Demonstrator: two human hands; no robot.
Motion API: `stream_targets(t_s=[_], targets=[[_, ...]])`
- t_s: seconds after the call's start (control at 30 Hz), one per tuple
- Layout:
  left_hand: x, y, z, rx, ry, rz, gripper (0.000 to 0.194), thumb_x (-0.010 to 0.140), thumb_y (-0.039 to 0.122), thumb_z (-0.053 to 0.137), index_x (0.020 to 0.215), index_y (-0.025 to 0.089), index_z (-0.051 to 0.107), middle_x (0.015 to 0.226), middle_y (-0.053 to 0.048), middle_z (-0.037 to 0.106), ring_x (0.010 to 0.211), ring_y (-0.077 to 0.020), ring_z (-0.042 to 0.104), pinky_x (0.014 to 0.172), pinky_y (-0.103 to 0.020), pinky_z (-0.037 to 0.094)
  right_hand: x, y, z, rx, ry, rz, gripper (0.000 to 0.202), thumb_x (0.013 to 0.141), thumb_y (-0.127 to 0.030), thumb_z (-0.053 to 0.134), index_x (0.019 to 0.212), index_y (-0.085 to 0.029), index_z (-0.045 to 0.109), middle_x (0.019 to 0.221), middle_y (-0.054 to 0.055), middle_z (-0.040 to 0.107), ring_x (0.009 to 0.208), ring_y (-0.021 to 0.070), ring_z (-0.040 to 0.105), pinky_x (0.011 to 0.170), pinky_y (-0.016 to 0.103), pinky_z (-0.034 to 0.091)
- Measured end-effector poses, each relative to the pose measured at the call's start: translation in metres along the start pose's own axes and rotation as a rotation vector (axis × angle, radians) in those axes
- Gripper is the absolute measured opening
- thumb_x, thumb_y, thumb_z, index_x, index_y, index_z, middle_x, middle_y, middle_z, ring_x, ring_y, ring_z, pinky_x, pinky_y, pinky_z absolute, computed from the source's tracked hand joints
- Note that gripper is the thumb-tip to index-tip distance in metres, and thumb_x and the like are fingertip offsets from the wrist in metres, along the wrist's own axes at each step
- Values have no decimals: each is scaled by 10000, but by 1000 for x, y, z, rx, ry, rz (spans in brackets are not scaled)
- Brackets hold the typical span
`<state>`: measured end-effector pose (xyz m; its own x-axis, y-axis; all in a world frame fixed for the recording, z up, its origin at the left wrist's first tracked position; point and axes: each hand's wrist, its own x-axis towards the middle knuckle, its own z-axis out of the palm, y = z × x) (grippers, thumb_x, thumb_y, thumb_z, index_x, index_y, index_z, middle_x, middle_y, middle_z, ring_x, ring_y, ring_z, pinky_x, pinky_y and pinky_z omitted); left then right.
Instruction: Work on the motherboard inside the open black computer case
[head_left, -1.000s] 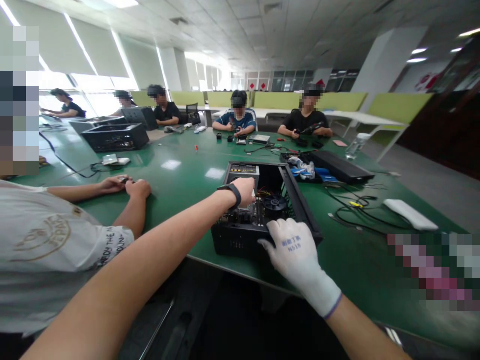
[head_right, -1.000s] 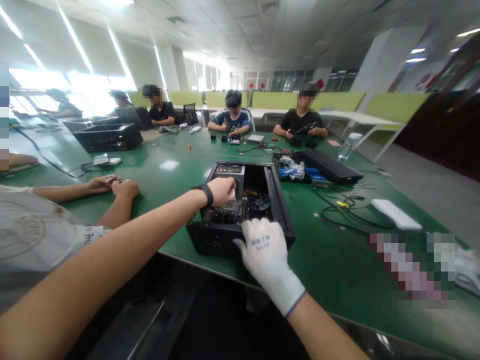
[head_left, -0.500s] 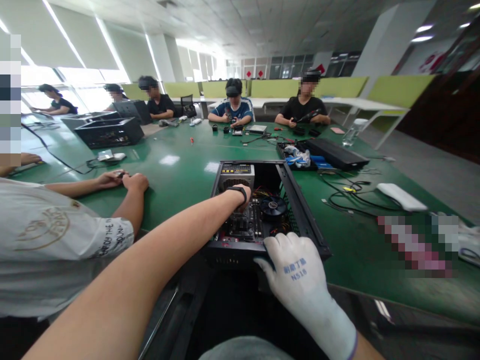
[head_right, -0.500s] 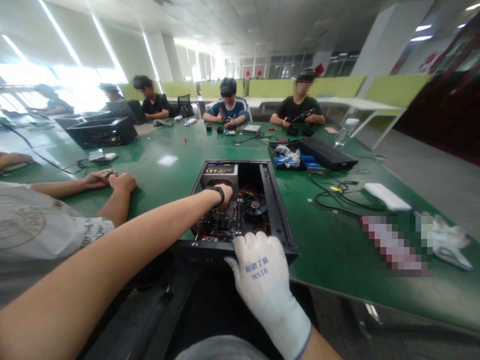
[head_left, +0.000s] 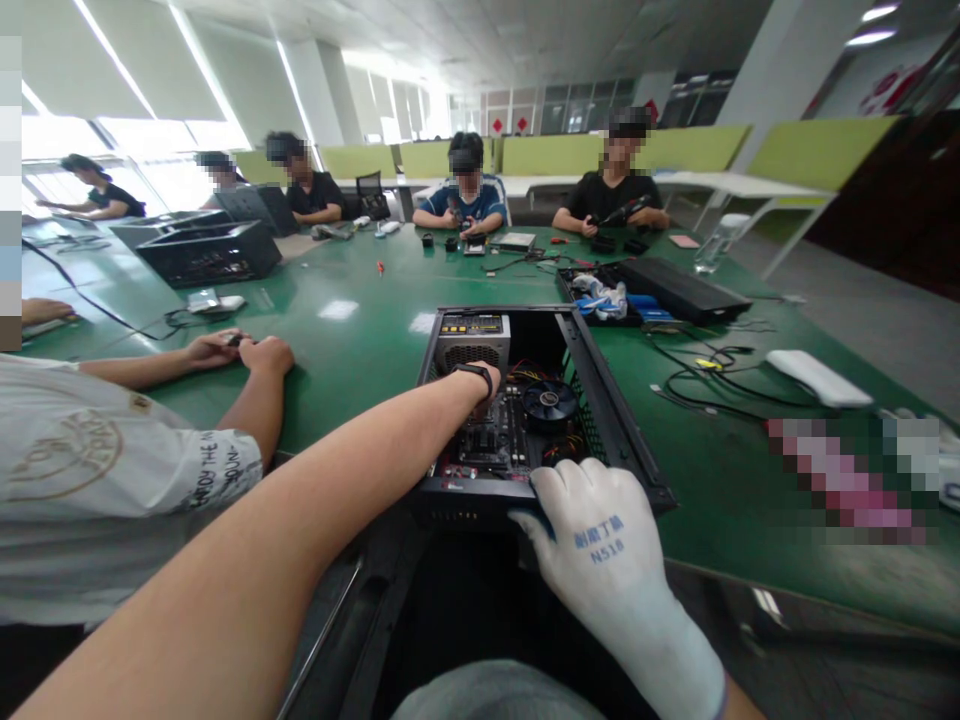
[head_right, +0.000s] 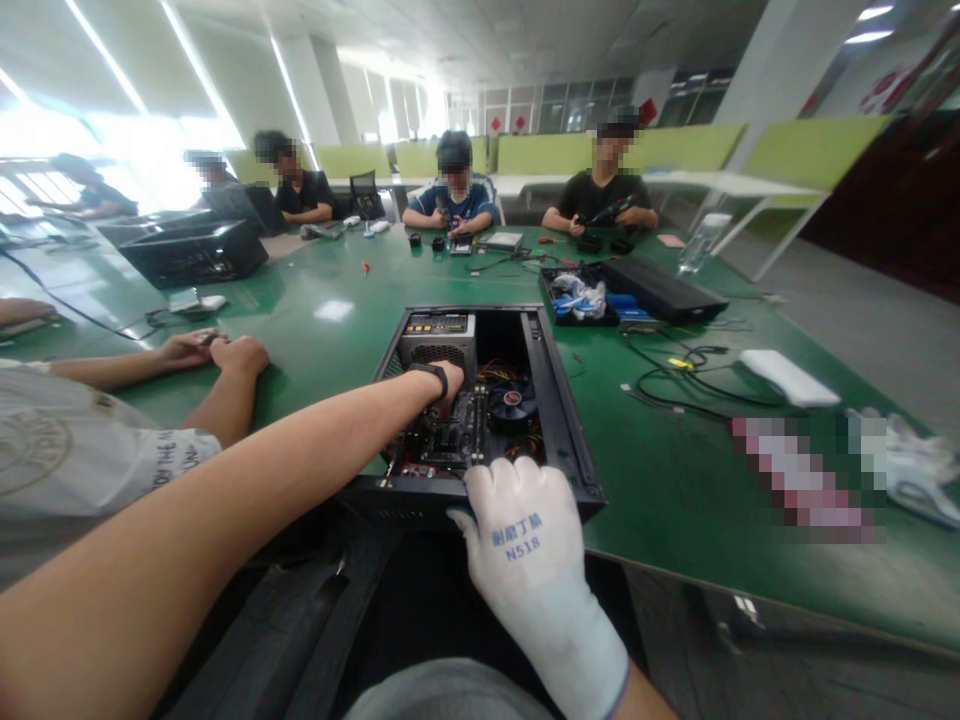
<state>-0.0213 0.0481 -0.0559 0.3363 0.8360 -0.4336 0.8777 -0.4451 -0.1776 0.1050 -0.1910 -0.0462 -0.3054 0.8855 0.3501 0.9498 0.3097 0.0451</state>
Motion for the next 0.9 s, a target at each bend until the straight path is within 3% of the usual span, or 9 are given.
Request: stream_targets(t_s=[0.1, 0.33, 0.63, 0.9], targets=[[1, -1, 1, 43, -15, 18, 737, 448, 365, 922, 1108, 82, 759, 1095, -185, 741, 1025, -331, 693, 913, -346, 552, -1, 1, 1, -9, 16, -10, 220, 823, -453, 663, 844, -255, 567, 782, 53, 590, 744, 242, 477, 651, 370, 184], [13, -4, 5, 37, -38, 17, 716, 418, 348, 932, 1085, 143, 774, 1080, -134, 754, 1108, -331, 662, 998, -343, 506, -1, 1, 0, -15, 10, -11, 219, 834, -458, 646, 860, -253, 573, 787, 60, 587, 743, 245, 472, 651, 370, 175], [-6, 0, -4, 24, -33, 5, 711, 441, 385, 923, 1089, 132, 773, 1069, -138, 756, 1063, -320, 680, 964, -326, 522, -1, 0, -1, -3, 13, -6, 231, 812, -446, 679, 849, -245, 572, 776, 52, 578, 757, 238, 467, 658, 369, 173], [-7, 3, -5, 110, -63, 12, 703, 531, 389, 889, 1137, 65, 747, 1103, -160, 745, 1049, -311, 689, 967, -328, 532, 0, -2, -4, 11, 23, 1, 208, 812, -404, 694, 851, -233, 581, 780, 41, 570, 761, 224, 444, 663, 356, 156]])
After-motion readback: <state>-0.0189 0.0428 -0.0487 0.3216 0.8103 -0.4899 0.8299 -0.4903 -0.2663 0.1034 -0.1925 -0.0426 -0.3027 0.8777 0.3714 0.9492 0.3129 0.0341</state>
